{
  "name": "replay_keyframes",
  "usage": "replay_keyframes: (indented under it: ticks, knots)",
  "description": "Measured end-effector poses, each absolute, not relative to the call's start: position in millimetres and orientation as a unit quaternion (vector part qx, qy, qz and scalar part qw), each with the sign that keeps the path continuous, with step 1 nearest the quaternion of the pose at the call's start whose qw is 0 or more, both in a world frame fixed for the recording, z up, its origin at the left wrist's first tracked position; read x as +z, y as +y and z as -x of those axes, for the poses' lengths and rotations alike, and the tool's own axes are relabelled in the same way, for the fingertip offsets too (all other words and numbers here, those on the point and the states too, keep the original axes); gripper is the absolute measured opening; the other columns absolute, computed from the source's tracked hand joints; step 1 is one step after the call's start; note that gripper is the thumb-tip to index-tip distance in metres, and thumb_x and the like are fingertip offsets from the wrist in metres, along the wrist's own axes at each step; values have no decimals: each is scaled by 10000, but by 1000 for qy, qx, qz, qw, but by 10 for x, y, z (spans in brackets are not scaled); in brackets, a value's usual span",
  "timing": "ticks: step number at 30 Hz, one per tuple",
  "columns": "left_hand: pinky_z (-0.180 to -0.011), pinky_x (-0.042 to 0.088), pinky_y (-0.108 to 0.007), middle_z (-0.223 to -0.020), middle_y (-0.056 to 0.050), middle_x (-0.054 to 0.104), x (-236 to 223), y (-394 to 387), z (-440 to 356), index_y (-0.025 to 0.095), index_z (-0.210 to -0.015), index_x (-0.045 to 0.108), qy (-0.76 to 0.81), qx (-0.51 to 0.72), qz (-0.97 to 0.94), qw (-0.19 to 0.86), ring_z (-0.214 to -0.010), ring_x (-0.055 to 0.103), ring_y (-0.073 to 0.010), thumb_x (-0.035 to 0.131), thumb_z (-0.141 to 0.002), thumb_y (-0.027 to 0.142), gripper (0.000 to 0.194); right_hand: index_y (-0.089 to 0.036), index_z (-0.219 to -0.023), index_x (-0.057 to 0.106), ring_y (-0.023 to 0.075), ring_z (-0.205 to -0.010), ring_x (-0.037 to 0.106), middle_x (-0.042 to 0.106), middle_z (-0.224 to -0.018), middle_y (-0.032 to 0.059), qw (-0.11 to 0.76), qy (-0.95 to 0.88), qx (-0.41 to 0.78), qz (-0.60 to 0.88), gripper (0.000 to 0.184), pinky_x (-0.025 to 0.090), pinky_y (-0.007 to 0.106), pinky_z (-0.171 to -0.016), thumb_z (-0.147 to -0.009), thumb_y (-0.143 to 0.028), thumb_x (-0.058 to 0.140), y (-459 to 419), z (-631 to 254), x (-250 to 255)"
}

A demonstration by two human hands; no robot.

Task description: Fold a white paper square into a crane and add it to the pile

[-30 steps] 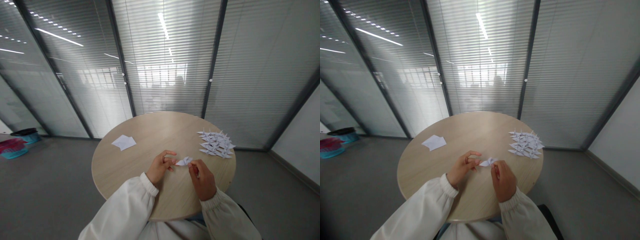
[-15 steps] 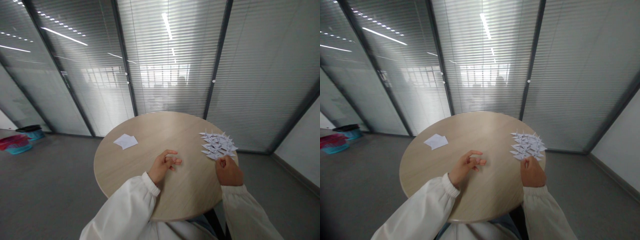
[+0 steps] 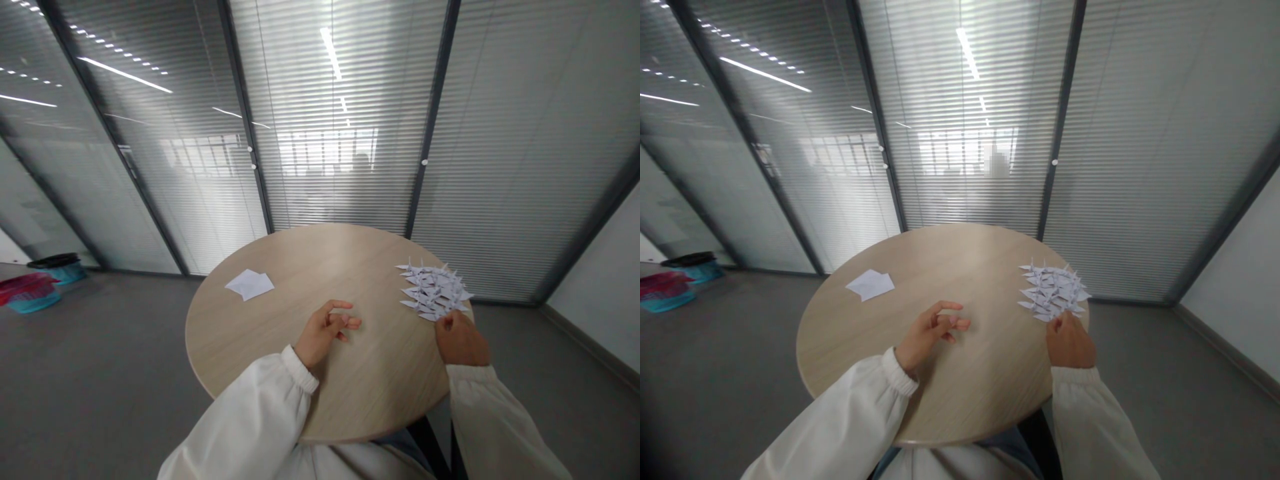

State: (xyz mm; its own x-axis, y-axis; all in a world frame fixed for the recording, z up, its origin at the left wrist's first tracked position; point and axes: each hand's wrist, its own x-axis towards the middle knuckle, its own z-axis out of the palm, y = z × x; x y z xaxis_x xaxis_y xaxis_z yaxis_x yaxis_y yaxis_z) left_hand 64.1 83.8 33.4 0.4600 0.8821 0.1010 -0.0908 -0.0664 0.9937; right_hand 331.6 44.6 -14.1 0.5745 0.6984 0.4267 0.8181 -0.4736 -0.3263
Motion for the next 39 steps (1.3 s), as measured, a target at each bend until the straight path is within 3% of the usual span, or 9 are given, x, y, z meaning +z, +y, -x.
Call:
replay_keyframes:
  ticks: [5,11,14,17,21,26,30,34,39]
  knots:
    - [-573,474,-259,-871,-138,709,337,833,-648,134,-1006,515,329,406,-609,597,-850,669,-241,668,-714,446,454,-190,-748,513,198,-727,592,622,-821,67,235,-444,-77,861,133,323,263,-543,-855,-245,455,464,-3315,-124]
    - [-587,479,-267,-879,-136,709,335,823,-652,138,-1019,510,330,407,-611,593,-860,668,-241,650,-736,421,424,-167,-941,477,187,-542,519,556,-708,35,350,-367,-116,854,347,293,266,-461,-794,-479,511,430,-3297,-148]
    - [-581,476,-258,-875,-130,709,319,828,-660,141,-1026,504,333,410,-613,587,-859,669,-235,635,-753,393,394,-202,-749,452,155,-531,463,479,-633,3,431,-430,-217,763,195,302,260,-484,-852,-367,438,362,-3221,-148]
    - [-581,478,-253,-882,-126,708,299,845,-664,146,-1042,499,341,417,-621,570,-866,667,-226,601,-781,362,354,-221,-603,368,139,-526,408,391,-562,-21,453,-579,-291,613,288,317,253,-538,-890,-227,381,296,-2997,-95]
    - [-585,485,-255,-901,-130,707,264,882,-643,151,-1070,498,356,431,-653,510,-871,661,-215,540,-817,362,332,-207,-636,432,147,-582,416,411,-578,-10,438,-697,-306,478,282,325,253,-589,-903,-124,388,332,-2534,84]
    - [-633,507,-277,-923,-105,710,233,968,-582,170,-1101,492,386,408,-728,392,-841,665,-194,444,-875,337,285,-190,-725,487,159,-657,465,492,-693,19,403,-752,-169,494,240,345,258,-606,-902,-129,337,691,-2173,326]
    - [-833,476,-329,-1002,-93,695,216,1151,-502,186,-1175,480,441,372,-787,220,-954,642,-191,360,-923,279,294,-167,-829,531,167,-733,516,546,-776,38,376,-746,-110,538,209,390,264,-673,-881,-110,337,1066,-2139,314]
    - [-1056,269,-435,-1325,-114,496,126,1364,-445,191,-1333,395,485,286,-826,-25,-1324,305,-257,359,-926,280,418,-119,-1192,470,186,-918,548,589,-997,101,343,-749,-82,561,323,415,289,-795,-892,-162,357,1265,-2122,125]
    - [-1066,104,-552,-1430,-122,350,-16,1421,-451,312,-1393,316,557,175,-802,-123,-1356,159,-360,319,-894,532,545,-250,-1396,315,321,-1317,251,308,-1446,120,233,-761,-49,604,546,217,472,-1023,-900,-465,393,1283,-2087,-86]
